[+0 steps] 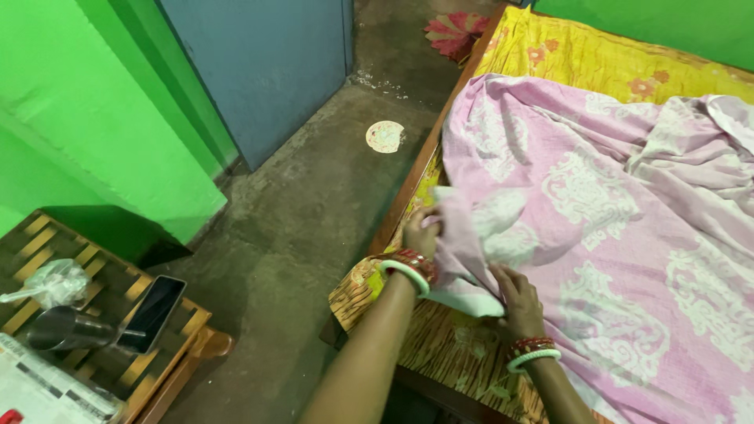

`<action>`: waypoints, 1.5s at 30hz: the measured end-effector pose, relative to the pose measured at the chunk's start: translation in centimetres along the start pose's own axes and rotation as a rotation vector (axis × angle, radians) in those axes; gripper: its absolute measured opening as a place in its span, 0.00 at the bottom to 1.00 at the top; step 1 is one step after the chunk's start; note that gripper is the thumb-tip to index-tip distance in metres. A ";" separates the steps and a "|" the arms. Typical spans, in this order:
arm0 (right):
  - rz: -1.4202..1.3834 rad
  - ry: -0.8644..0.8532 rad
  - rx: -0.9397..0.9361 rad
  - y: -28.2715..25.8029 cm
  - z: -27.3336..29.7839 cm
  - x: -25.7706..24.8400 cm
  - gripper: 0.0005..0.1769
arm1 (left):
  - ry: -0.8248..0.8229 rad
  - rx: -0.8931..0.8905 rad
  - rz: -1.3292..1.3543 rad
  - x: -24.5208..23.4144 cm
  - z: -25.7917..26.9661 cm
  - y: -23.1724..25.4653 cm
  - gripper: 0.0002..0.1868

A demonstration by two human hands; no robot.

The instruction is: The person spreads a pink patterned bed sheet over a yellow floral bedsheet on a bed. They smooth out the fabric with both hands, adjusting the edges and corners to cover the mattress evenly.

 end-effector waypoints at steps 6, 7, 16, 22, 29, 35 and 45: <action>-0.155 0.001 0.069 0.8 -0.7 3.5 0.47 | 0.247 -0.134 -0.493 -7.9 0.6 -0.4 0.18; -0.190 -0.059 0.061 -0.3 -0.6 4.7 0.46 | 0.243 -0.196 -0.428 -9.0 0.2 -0.2 0.22; -0.466 -0.982 0.205 -8.6 3.0 9.9 0.47 | 0.034 -0.171 -0.263 -11.3 0.2 -0.6 0.22; -0.985 -0.621 0.297 -3.2 -7.0 8.8 0.37 | -0.056 0.095 -0.043 -9.3 0.3 -1.1 0.16; -0.801 -0.219 0.569 2.7 -16.8 12.4 0.41 | -0.574 -0.066 -0.059 -3.4 5.6 5.5 0.26; -0.535 -0.242 0.506 1.7 -23.3 15.2 0.58 | -0.682 -0.038 0.104 -4.2 8.4 12.8 0.26; -1.174 -0.005 0.466 0.2 -28.0 18.9 0.46 | -0.438 0.014 -0.006 -13.8 4.2 5.1 0.20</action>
Point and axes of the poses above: each hand's wrist, its own z-axis away from the middle knuckle, its own x-axis out of the palm, y = z × x, the point moved 9 cm from there along -z, towards the middle knuckle, and after that the axes turned 4 degrees about y, right-handed, at the moved point
